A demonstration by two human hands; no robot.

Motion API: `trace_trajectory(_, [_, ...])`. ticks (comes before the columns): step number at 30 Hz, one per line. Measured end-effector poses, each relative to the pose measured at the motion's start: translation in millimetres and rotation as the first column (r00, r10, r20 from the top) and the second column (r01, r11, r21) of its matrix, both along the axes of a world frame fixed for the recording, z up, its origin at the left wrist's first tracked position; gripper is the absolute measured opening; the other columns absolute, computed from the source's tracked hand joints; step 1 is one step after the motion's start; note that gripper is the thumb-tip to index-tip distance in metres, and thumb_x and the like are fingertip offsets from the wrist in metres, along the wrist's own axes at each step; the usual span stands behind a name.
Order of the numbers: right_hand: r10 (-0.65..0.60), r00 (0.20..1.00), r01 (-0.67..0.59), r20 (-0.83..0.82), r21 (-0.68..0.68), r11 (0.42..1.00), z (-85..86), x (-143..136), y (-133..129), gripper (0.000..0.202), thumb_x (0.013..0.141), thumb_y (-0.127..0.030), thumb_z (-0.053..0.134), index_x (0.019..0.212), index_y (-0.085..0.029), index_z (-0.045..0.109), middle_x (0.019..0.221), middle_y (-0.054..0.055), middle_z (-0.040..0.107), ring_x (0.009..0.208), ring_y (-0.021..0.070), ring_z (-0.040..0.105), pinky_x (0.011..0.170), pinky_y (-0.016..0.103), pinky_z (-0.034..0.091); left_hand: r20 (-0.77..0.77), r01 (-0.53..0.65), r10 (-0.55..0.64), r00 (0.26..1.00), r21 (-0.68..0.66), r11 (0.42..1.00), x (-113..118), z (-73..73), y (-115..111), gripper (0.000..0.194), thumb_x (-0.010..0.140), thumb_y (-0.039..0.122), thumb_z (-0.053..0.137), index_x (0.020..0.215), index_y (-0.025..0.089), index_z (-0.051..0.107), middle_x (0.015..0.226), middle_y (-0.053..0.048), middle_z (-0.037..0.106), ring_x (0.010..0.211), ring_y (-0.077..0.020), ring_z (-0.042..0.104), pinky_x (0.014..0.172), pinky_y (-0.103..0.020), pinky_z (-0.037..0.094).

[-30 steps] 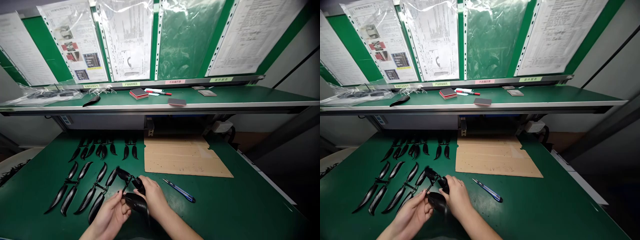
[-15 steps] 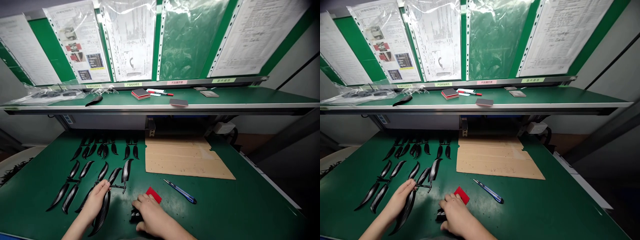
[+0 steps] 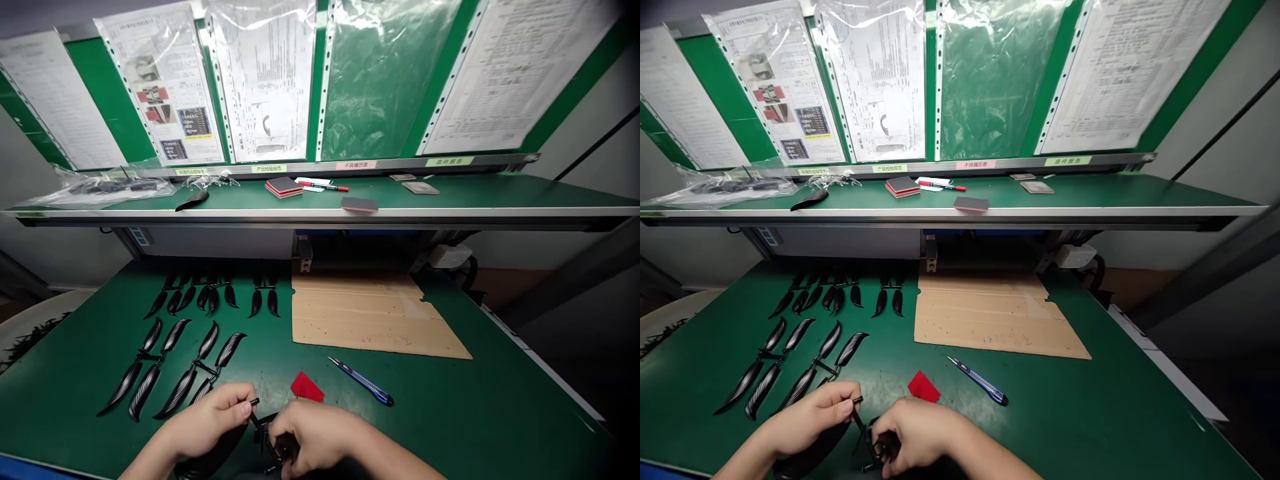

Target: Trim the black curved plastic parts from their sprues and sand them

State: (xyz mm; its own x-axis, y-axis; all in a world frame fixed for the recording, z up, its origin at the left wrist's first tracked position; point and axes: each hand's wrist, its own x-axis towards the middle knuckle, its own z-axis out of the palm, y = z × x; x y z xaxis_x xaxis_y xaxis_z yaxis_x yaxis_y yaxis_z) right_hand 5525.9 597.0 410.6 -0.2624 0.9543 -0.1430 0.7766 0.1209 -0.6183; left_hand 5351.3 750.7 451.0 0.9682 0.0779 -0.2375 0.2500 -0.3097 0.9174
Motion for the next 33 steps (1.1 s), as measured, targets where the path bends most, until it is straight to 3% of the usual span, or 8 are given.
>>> trace_trajectory(3, [-0.332,0.913,0.324,0.238,0.073,0.943,6.2,11,4,0.015,0.063,-0.011,0.065,0.071,-0.022,0.059,0.072,-0.004,0.068,0.070,0.0153,0.063,0.070,0.025,0.041,-0.002,-0.225,0.226,0.974,-0.118,0.967,7,-21.2,-4,0.038,0.088,0.055,0.041,0.075,0.020,0.041,0.074,0.003,0.036,0.070,-0.0131,0.031,0.067,-0.025,0.028])
trace_trajectory(6, [-0.627,0.693,0.568,0.356,0.266,0.779,11.2,21,14,0.022,0.067,-0.004,0.053,0.081,-0.019,0.058,0.086,0.007,0.070,0.083,0.0248,0.065,0.079,0.036,0.040,-0.066,-0.553,0.554,0.830,-0.229,0.801,19,-44.1,-10,0.039,0.086,0.057,0.043,0.073,0.020,0.043,0.074,0.002,0.039,0.074,-0.0144,0.037,0.070,-0.025,0.029])
trace_trajectory(9, [-0.731,0.647,0.672,0.215,0.291,0.681,9.5,17,24,0.015,0.084,-0.021,0.048,0.097,-0.022,0.055,0.097,0.008,0.069,0.086,0.0241,0.065,0.071,0.033,0.044,-0.130,-0.747,0.772,0.622,-0.394,0.536,30,-55.3,-18,0.036,0.082,0.054,0.052,0.073,0.021,0.042,0.069,0.004,0.039,0.067,-0.0131,0.038,0.066,-0.025,0.029])
trace_trajectory(12, [-0.672,0.739,0.645,0.052,0.234,0.727,1.4,3,29,0.030,0.084,-0.038,0.055,0.113,-0.029,0.053,0.108,0.004,0.068,0.094,0.0233,0.065,0.074,0.031,0.046,-0.131,-0.708,0.811,0.570,-0.579,0.405,36,-54.9,-28,0.035,0.078,0.051,0.059,0.079,0.021,0.041,0.069,0.004,0.045,0.062,-0.0115,0.043,0.066,-0.026,0.032])
trace_trajectory(16, [-0.562,0.789,0.508,0.247,0.252,0.824,-9.5,-9,33,0.040,0.081,-0.027,0.058,0.121,-0.026,0.052,0.111,0.007,0.067,0.099,0.0283,0.064,0.079,0.038,0.044,-0.062,-0.560,0.747,0.661,-0.703,0.438,36,-56.2,-37,0.037,0.077,0.050,0.062,0.082,0.019,0.043,0.081,-0.002,0.059,0.078,-0.0150,0.057,0.078,-0.029,0.038])
trace_trajectory(22, [-0.425,0.788,0.374,0.446,0.201,0.905,-17.9,-13,31,0.036,0.072,-0.009,0.055,0.105,-0.023,0.061,0.094,0.005,0.068,0.082,0.0270,0.065,0.076,0.039,0.043,-0.184,-0.734,0.781,0.596,-0.520,0.438,36,-70.9,-33,0.042,0.067,0.050,0.071,0.083,0.017,0.052,0.077,0.000,0.058,0.079,-0.0163,0.054,0.078,-0.030,0.036])
trace_trajectory(27, [-0.399,0.876,0.377,0.270,0.132,0.917,-18.5,-4,27,0.045,0.075,-0.016,0.055,0.118,-0.029,0.058,0.106,0.004,0.067,0.097,0.0264,0.063,0.083,0.039,0.044,-0.186,-0.661,0.737,0.649,-0.618,0.426,34,-62.3,-41,0.047,0.073,0.061,0.062,0.085,0.017,0.054,0.083,-0.003,0.060,0.083,-0.0175,0.055,0.076,-0.030,0.038])
trace_trajectory(33, [-0.305,0.916,0.314,-0.261,-0.008,0.949,-21.0,10,29,0.046,0.072,-0.033,0.065,0.117,-0.025,0.061,0.125,0.007,0.063,0.114,0.0243,0.058,0.096,0.031,0.043,0.119,-0.474,0.773,0.623,-0.729,0.494,35,-59.9,-50,0.051,0.080,0.062,0.054,0.097,0.014,0.057,0.097,-0.007,0.060,0.092,-0.0167,0.055,0.086,-0.030,0.039])
